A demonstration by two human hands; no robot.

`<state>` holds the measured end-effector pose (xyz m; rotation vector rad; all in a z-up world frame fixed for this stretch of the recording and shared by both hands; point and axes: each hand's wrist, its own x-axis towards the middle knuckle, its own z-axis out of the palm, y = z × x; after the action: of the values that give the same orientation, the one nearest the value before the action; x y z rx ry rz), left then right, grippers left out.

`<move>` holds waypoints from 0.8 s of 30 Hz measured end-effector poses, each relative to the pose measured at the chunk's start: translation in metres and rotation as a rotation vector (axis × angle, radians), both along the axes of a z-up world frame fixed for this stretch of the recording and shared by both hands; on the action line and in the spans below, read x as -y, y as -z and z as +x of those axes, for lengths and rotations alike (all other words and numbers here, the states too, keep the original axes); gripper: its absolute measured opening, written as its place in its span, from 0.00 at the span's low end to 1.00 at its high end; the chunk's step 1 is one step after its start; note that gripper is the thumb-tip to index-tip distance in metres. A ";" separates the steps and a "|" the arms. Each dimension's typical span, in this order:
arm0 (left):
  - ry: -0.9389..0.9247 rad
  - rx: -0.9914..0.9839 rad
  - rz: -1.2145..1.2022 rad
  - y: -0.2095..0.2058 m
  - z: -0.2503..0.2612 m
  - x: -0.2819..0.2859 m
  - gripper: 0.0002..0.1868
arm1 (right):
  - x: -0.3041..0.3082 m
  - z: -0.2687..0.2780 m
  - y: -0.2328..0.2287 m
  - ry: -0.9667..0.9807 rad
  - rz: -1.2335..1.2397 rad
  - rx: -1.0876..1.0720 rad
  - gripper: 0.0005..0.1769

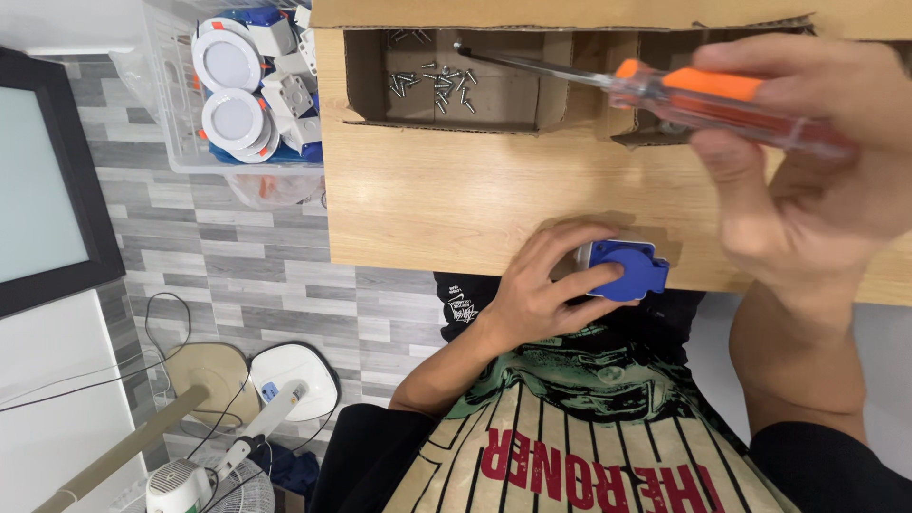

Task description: The person assembles a small blue and white electrical component using a screwdriver. They pick up screws from a cardboard box, insert them into the component, and tighten them. The person also handles a black circular part and a white plastic housing, fitting them together before continuing to secure the assembly with screws.

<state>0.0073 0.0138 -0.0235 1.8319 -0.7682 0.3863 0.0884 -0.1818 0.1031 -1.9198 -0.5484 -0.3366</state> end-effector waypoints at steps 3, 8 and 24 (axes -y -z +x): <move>-0.003 -0.022 -0.026 0.004 -0.003 0.002 0.29 | 0.013 -0.010 0.007 0.006 0.036 0.030 0.13; 0.098 -0.293 -0.274 0.000 -0.006 -0.009 0.31 | 0.043 -0.031 0.003 0.156 -0.104 -0.017 0.31; -0.012 -0.367 -0.733 -0.042 0.024 0.004 0.13 | 0.139 -0.100 0.046 0.063 0.242 -0.184 0.51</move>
<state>0.0308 0.0097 0.0186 1.1635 -0.2948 0.2757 -0.0117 -0.3207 0.0573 -1.7146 -0.3110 -0.2506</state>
